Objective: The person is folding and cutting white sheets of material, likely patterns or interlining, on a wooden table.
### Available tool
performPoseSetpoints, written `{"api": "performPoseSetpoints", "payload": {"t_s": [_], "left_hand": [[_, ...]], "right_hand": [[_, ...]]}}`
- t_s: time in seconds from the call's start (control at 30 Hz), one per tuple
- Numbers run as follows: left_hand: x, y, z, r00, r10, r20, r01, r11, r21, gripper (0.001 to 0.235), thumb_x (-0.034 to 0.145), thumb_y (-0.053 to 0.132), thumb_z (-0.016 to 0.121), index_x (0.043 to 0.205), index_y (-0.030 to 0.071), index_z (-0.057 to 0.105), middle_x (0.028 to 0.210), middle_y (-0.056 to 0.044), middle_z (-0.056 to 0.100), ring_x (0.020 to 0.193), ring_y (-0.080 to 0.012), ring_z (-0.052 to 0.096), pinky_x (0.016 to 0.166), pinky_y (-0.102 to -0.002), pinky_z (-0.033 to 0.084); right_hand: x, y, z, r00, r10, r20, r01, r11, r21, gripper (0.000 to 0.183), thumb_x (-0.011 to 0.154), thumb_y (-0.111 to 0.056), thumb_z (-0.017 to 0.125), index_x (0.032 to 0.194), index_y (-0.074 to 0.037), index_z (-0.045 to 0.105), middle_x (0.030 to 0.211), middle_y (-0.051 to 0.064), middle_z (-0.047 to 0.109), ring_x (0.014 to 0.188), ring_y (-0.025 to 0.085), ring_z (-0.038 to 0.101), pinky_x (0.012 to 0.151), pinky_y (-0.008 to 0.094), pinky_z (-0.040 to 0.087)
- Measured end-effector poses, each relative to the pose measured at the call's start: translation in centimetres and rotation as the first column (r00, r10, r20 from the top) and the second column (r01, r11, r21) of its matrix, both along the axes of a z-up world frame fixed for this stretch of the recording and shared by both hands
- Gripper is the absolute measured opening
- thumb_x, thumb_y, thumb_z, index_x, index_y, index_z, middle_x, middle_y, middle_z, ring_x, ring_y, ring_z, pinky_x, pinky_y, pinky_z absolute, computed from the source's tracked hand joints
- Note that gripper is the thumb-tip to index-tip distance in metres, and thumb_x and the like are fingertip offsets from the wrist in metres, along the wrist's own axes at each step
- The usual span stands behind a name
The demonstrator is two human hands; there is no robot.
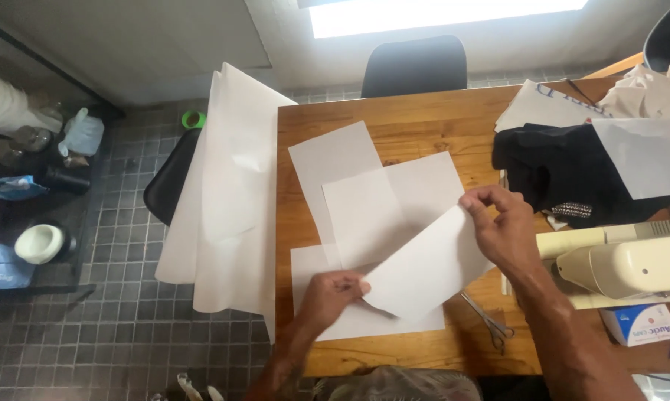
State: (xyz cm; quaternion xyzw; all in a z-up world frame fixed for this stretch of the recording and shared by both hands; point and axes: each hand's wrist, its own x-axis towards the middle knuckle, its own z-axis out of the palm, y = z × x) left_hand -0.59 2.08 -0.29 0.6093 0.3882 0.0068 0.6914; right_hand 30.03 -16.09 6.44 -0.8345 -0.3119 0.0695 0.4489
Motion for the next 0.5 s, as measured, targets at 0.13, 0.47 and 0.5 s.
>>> {"api": "performPoseSetpoints", "payload": {"t_s": [0.13,0.47,0.5], "left_hand": [[0.6,2.2,-1.3,0.983,0.18,0.029,-0.177,0.981,-0.08,0.04,0.104,0.018,0.09,0.138,-0.002,0.087,0.108,-0.018,0.089,0.097,-0.0227,0.079,0.097,-0.044,0.068],[5.8,3.4,8.5,0.967,-0.206,0.15,0.139,0.92,0.365,0.026,0.102,0.032,0.086,0.119,0.015,0.094,0.112,-0.007,0.094,0.11,-0.0217,0.089,0.101,-0.037,0.069],[6.8,3.2,8.5,0.921,-0.323,0.217,0.202,0.874,0.441,0.018,0.103,0.028,0.089,0.118,0.019,0.094,0.1,-0.009,0.093,0.103,-0.0263,0.09,0.097,-0.044,0.069]], "right_hand": [[-1.0,-1.5,-1.5,0.964,-0.072,-0.255,0.087,0.995,0.047,0.015,0.116,-0.022,0.086,0.114,-0.007,0.086,0.091,0.018,0.079,0.085,0.027,0.068,0.091,0.047,0.057],[-3.4,-1.8,6.1,0.803,0.394,-0.448,-0.552,0.775,-0.307,0.076,0.087,-0.03,0.099,0.157,-0.019,0.072,0.123,0.016,0.089,0.126,0.036,0.083,0.116,0.056,0.062],[-4.6,-0.4,6.8,0.781,0.561,-0.276,-0.622,0.739,-0.259,0.082,0.079,-0.029,0.109,0.151,-0.005,0.077,0.113,0.032,0.092,0.119,0.055,0.086,0.112,0.07,0.061]]}}
